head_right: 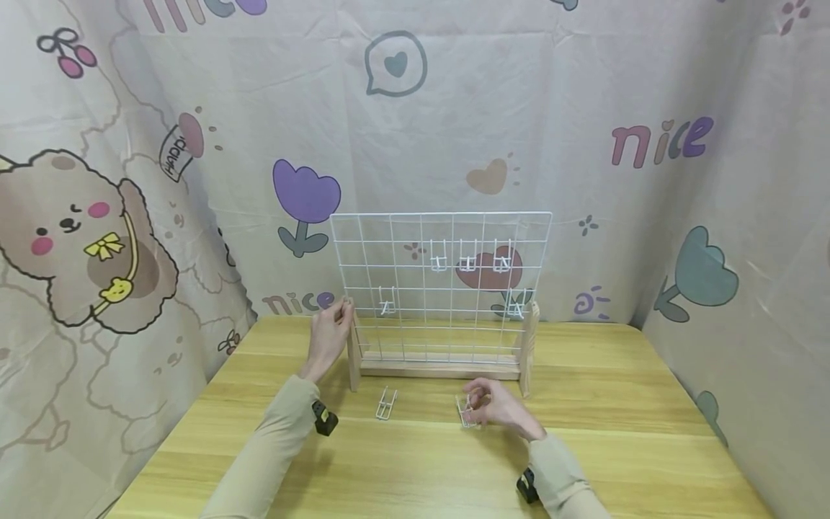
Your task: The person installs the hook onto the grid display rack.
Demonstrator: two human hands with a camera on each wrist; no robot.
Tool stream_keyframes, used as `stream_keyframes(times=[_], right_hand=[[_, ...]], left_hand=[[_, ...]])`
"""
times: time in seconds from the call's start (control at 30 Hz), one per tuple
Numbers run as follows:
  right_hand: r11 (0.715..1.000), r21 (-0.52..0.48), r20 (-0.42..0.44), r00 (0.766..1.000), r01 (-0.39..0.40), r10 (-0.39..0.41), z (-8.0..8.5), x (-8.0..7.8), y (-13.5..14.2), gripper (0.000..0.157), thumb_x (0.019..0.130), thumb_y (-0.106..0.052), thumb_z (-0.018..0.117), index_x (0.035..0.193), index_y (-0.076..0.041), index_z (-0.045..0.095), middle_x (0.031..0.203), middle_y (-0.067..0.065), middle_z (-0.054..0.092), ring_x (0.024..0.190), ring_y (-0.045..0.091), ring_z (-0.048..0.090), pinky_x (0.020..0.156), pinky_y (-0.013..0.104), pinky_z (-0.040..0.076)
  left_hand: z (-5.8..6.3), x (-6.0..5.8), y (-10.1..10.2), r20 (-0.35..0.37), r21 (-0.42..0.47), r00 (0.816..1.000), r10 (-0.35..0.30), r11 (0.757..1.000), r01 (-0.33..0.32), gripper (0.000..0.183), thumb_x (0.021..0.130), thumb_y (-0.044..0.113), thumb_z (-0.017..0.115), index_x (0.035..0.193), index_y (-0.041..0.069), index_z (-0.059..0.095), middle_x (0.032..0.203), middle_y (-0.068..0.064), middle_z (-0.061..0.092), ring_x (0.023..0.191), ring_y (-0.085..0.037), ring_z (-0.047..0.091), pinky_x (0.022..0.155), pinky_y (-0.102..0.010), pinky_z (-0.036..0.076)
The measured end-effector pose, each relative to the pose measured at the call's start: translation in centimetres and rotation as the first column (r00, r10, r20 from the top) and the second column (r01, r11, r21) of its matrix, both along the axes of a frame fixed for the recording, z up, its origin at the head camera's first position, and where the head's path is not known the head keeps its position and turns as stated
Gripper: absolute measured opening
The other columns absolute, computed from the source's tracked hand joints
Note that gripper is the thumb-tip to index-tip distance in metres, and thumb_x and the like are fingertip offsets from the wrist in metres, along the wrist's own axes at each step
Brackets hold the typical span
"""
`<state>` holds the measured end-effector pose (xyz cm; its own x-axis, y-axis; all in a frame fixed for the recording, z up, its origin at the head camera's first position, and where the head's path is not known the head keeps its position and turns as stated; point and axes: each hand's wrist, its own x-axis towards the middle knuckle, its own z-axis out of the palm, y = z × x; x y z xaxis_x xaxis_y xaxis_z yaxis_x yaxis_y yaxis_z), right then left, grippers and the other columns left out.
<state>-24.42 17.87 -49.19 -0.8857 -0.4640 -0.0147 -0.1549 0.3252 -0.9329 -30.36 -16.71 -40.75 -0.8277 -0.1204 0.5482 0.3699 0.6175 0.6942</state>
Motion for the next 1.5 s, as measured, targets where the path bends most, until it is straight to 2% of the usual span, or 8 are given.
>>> stream_keyframes(times=[0.2, 0.4, 0.5, 0.77, 0.93, 1.07, 1.2, 1.5], right_hand=[[0.998, 0.021, 0.048, 0.997, 0.054, -0.055, -0.39, 0.04, -0.34, 0.056, 0.075, 0.004, 0.081, 0.123, 0.011, 0.051, 0.088, 0.013, 0.060, 0.066, 0.012, 0.058, 0.056, 0.021, 0.055], [0.990, 0.115, 0.023, 0.996, 0.079, -0.082, -0.58, -0.15, -0.77, 0.055, 0.073, 0.006, 0.081, 0.120, 0.009, 0.053, 0.078, 0.006, 0.060, 0.063, 0.013, 0.057, 0.054, 0.022, 0.053], [0.988, 0.135, 0.020, 0.996, 0.079, -0.083, -0.60, -0.16, -0.75, 0.055, 0.072, 0.009, 0.081, 0.119, 0.009, 0.053, 0.076, 0.006, 0.060, 0.064, 0.014, 0.057, 0.053, 0.021, 0.052], [0.984, 0.151, 0.028, 0.995, 0.093, -0.098, -0.56, -0.18, -0.79, 0.054, 0.070, 0.009, 0.080, 0.118, 0.007, 0.056, 0.075, 0.006, 0.062, 0.065, 0.014, 0.057, 0.055, 0.022, 0.053], [0.984, 0.147, 0.049, 0.992, 0.104, -0.113, -0.47, -0.15, -0.75, 0.047, 0.070, 0.008, 0.080, 0.112, 0.006, 0.060, 0.075, 0.005, 0.062, 0.065, 0.013, 0.057, 0.055, 0.022, 0.052], [0.983, 0.155, 0.023, 0.995, 0.095, -0.100, -0.45, -0.08, -0.66, 0.031, 0.071, 0.007, 0.080, 0.098, 0.007, 0.065, 0.075, 0.003, 0.062, 0.067, 0.012, 0.056, 0.055, 0.020, 0.051], [0.983, 0.165, 0.003, 0.997, 0.081, -0.083, -0.43, 0.00, -0.58, 0.023, 0.071, 0.007, 0.079, 0.090, 0.008, 0.066, 0.074, 0.004, 0.063, 0.067, 0.012, 0.055, 0.055, 0.019, 0.050], [0.986, 0.154, 0.026, 0.997, 0.070, -0.075, -0.44, 0.06, -0.54, 0.019, 0.074, 0.009, 0.077, 0.088, 0.010, 0.065, 0.073, 0.001, 0.063, 0.066, 0.011, 0.055, 0.055, 0.018, 0.050]], left_hand=[[-0.16, 0.08, -0.01, 0.026, 0.014, 1.000, -0.007, 1.000, 0.007, 0.036, 0.104, 0.015, 0.055, 0.134, -0.006, 0.057, 0.133, -0.028, 0.060, 0.092, -0.035, 0.076, 0.052, -0.014, 0.051], [-0.12, -0.06, 0.05, 0.009, 0.004, 1.000, 0.001, 1.000, -0.001, 0.034, 0.103, 0.011, 0.056, 0.131, -0.007, 0.060, 0.133, -0.029, 0.060, 0.085, -0.034, 0.076, 0.054, -0.020, 0.056], [-0.15, -0.05, 0.16, 0.001, -0.004, 1.000, 0.005, 1.000, -0.005, 0.035, 0.103, 0.012, 0.056, 0.132, -0.008, 0.059, 0.132, -0.029, 0.061, 0.093, -0.035, 0.076, 0.059, -0.021, 0.059], [-0.05, -0.04, 0.21, 0.007, 0.009, 1.000, -0.003, 1.000, 0.003, 0.036, 0.104, 0.014, 0.055, 0.133, -0.007, 0.059, 0.132, -0.029, 0.061, 0.067, -0.031, 0.072, 0.046, -0.011, 0.044], [0.03, -0.06, 0.17, 0.010, 0.004, 1.000, -0.007, 1.000, 0.007, 0.037, 0.104, 0.014, 0.055, 0.134, -0.008, 0.057, 0.131, -0.029, 0.061, 0.058, -0.024, 0.066, 0.047, -0.014, 0.048], [-0.06, -0.07, 0.17, -0.016, 0.001, 1.000, 0.002, 1.000, -0.002, 0.036, 0.103, 0.012, 0.056, 0.132, -0.009, 0.058, 0.129, -0.031, 0.062, 0.064, -0.024, 0.069, 0.055, -0.017, 0.055], [-0.20, -0.16, 0.16, -0.048, -0.003, 0.999, 0.008, 1.000, -0.008, 0.035, 0.101, 0.009, 0.056, 0.130, -0.011, 0.058, 0.126, -0.033, 0.062, 0.068, -0.028, 0.072, 0.050, -0.017, 0.052], [0.03, 0.06, 0.08, 0.007, 0.013, 1.000, 0.008, 1.000, -0.008, 0.037, 0.103, 0.014, 0.056, 0.134, -0.007, 0.057, 0.130, -0.029, 0.062, 0.076, -0.031, 0.074, 0.046, -0.013, 0.045]])
